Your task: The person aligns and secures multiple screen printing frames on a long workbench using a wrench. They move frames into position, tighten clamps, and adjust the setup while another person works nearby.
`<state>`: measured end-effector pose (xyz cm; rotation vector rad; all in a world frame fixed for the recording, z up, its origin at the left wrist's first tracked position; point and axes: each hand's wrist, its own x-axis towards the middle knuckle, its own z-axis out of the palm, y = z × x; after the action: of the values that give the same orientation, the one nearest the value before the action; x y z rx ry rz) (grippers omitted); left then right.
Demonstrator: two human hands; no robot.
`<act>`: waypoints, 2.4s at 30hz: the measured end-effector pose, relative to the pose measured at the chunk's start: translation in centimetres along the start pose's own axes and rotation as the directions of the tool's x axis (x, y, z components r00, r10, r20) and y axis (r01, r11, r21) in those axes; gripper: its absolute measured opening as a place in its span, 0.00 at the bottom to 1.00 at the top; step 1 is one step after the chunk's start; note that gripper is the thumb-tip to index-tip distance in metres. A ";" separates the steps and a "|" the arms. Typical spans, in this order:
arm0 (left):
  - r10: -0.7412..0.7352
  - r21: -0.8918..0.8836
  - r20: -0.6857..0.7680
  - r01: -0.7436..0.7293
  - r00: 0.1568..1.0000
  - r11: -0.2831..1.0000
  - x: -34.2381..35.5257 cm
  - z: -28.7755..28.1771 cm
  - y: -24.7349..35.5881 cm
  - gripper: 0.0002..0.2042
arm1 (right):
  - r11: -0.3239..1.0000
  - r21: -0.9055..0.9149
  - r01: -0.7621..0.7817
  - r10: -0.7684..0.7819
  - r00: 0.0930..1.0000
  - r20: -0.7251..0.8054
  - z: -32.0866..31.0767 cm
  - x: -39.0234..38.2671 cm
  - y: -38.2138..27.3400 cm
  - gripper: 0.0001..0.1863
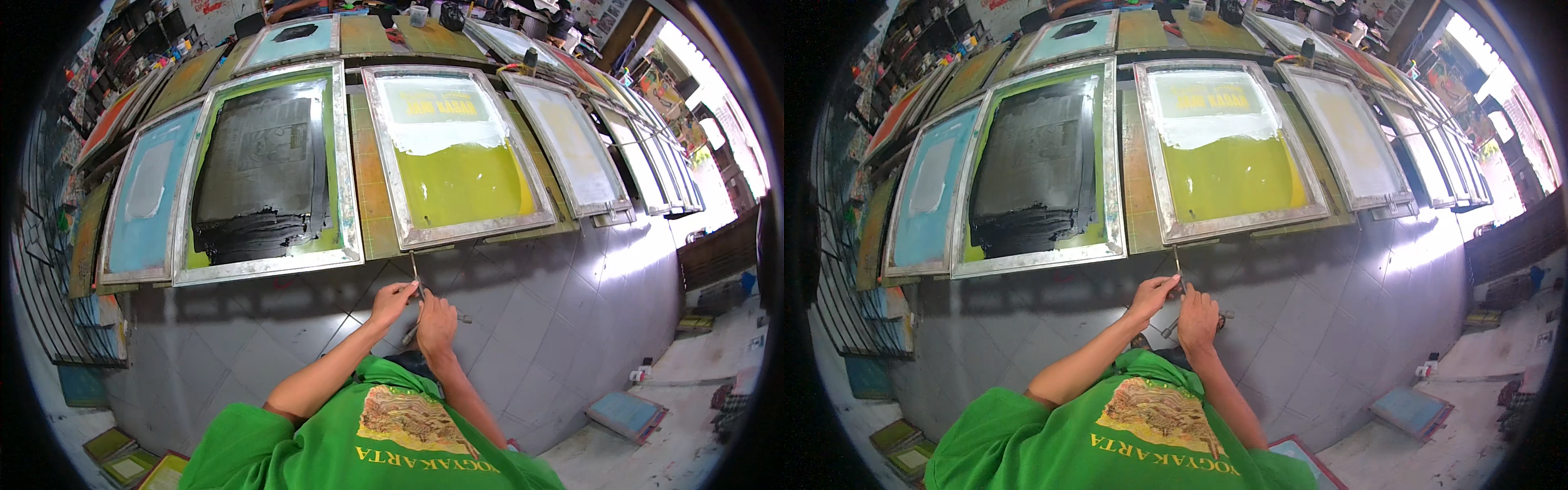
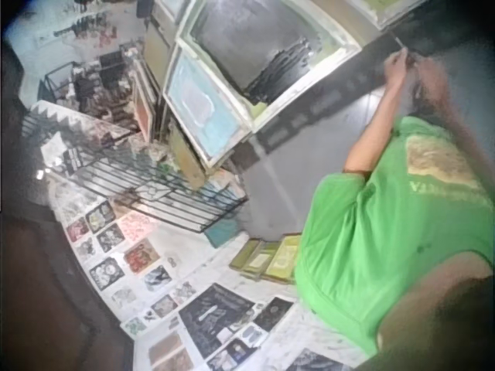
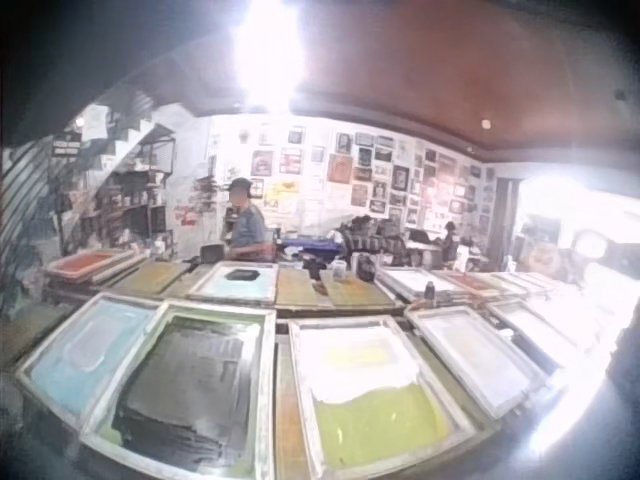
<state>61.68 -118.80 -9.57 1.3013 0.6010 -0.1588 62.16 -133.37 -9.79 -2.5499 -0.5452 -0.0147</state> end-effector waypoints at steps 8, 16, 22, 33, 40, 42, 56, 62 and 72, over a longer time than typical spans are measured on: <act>0.032 0.061 -0.161 -0.022 0.986 0.998 2.5 1.6 -1.8 0.25 | 0.993 -0.120 0.009 0.029 0.950 0.310 -1.0 -0.2 -0.9 0.33; 0.134 0.322 -0.180 -0.070 0.974 0.944 2.3 0.5 -1.5 0.21 | 0.937 0.140 -0.320 0.083 0.594 0.800 -2.5 6.0 3.7 0.29; 0.157 0.213 -0.034 -0.146 0.987 0.966 2.8 0.8 -2.0 0.19 | 0.765 0.530 -0.365 -0.218 0.627 0.747 -2.5 6.9 6.9 0.23; 0.171 0.140 -0.229 -0.142 0.958 0.980 3.5 1.1 -1.3 0.24 | 0.901 0.252 -0.353 0.031 0.632 0.775 -4.2 7.4 3.5 0.21; 0.216 0.326 -0.174 -0.150 0.961 0.933 3.8 0.3 -0.3 0.19 | 0.626 0.523 -0.579 -0.047 0.641 0.766 -0.4 5.2 4.7 0.16; 0.131 0.258 -0.138 -0.092 0.982 0.962 3.1 0.5 0.6 0.19 | 0.572 0.587 -0.573 -0.101 0.661 0.744 0.0 4.9 5.3 0.15; 0.105 0.137 -0.144 -0.086 0.984 0.987 1.8 1.3 -1.1 0.26 | 0.882 0.338 -0.328 -0.023 0.687 0.726 -2.1 7.0 5.7 0.22; 0.111 0.069 -0.018 -0.109 0.994 0.992 1.5 0.6 -0.7 0.17 | 0.393 0.623 -0.676 -0.226 0.585 0.779 0.1 5.9 7.9 0.23; 0.063 0.010 0.040 -0.063 0.997 0.998 1.2 1.0 -0.6 0.23 | 0.812 0.378 -0.445 -0.005 0.643 0.766 -2.6 6.6 5.9 0.19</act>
<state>62.80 -119.68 -10.52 1.3236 0.5252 -0.1365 70.72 -136.73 -9.71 -1.9331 -0.4063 1.1713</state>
